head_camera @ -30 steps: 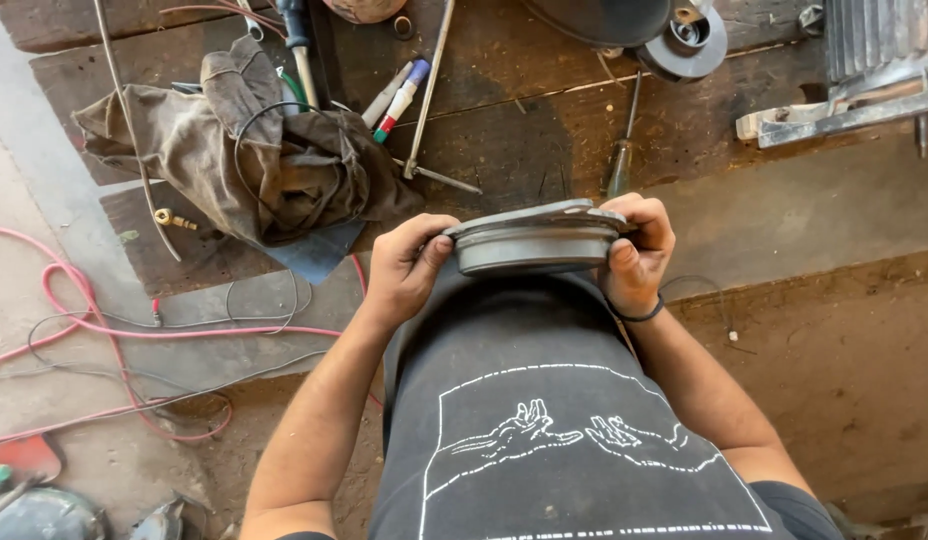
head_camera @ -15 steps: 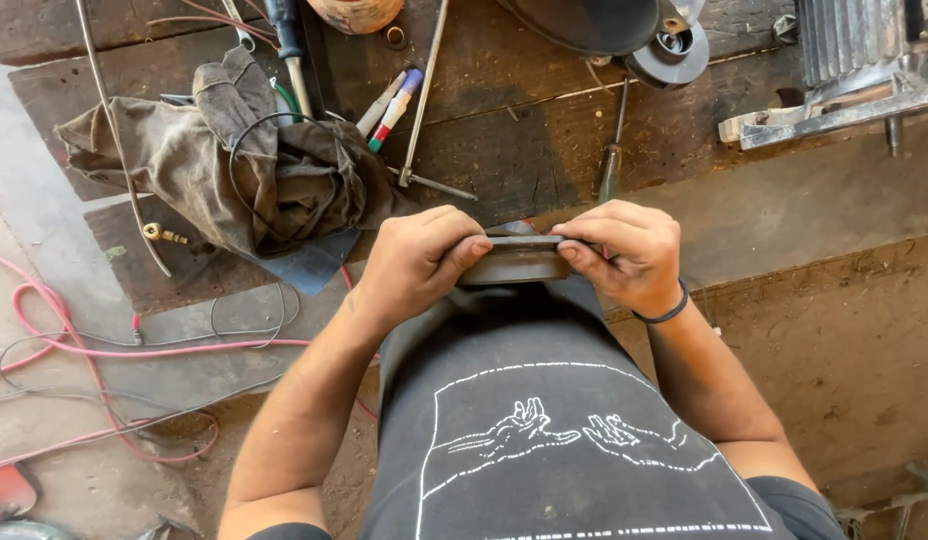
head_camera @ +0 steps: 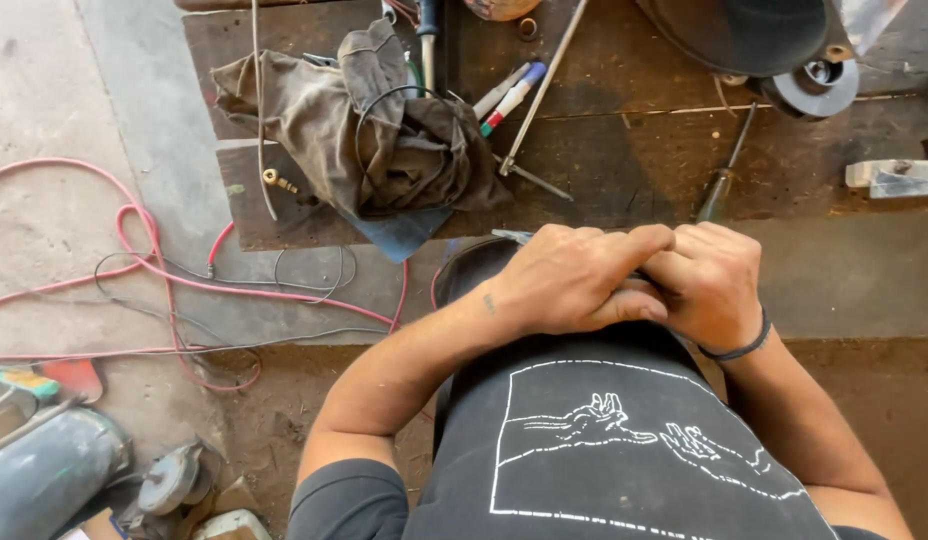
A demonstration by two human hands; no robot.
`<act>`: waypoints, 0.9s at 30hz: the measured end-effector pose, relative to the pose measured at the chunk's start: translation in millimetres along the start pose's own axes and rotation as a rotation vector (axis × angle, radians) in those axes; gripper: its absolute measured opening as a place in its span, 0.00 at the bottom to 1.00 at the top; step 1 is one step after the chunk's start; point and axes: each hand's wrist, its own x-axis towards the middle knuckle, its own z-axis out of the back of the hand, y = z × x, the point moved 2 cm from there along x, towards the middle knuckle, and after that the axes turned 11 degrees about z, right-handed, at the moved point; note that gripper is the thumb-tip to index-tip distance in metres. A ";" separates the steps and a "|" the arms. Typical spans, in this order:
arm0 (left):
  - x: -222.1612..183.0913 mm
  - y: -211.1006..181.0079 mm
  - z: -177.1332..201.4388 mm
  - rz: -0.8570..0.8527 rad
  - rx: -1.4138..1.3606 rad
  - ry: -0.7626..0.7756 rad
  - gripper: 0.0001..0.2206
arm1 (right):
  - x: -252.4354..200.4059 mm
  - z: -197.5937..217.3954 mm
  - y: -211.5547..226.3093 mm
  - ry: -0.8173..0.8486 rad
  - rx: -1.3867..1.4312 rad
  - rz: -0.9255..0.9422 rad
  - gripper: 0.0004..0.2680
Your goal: Cleaning and repairing a pump seal area using a prying tool and a power drill on a workbench.
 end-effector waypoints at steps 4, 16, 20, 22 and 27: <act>-8.6 24.8 7.1 -0.043 -0.070 -0.016 0.24 | -11.7 -7.8 0.5 0.024 0.023 0.052 0.18; -20.6 127.6 26.6 -0.037 0.018 -0.121 0.11 | -44.3 -25.3 -4.5 -0.050 0.528 -0.215 0.12; -9.6 125.6 19.4 -0.055 -0.116 -0.027 0.10 | -58.0 -49.1 -15.0 -0.302 0.588 -0.326 0.17; -5.4 135.1 7.1 -0.094 -0.256 0.044 0.11 | -66.2 -62.4 -19.8 -0.426 0.549 -0.378 0.19; 5.8 180.7 -22.4 0.174 -0.612 0.094 0.18 | -92.2 -118.3 -14.6 -0.845 0.703 -0.579 0.25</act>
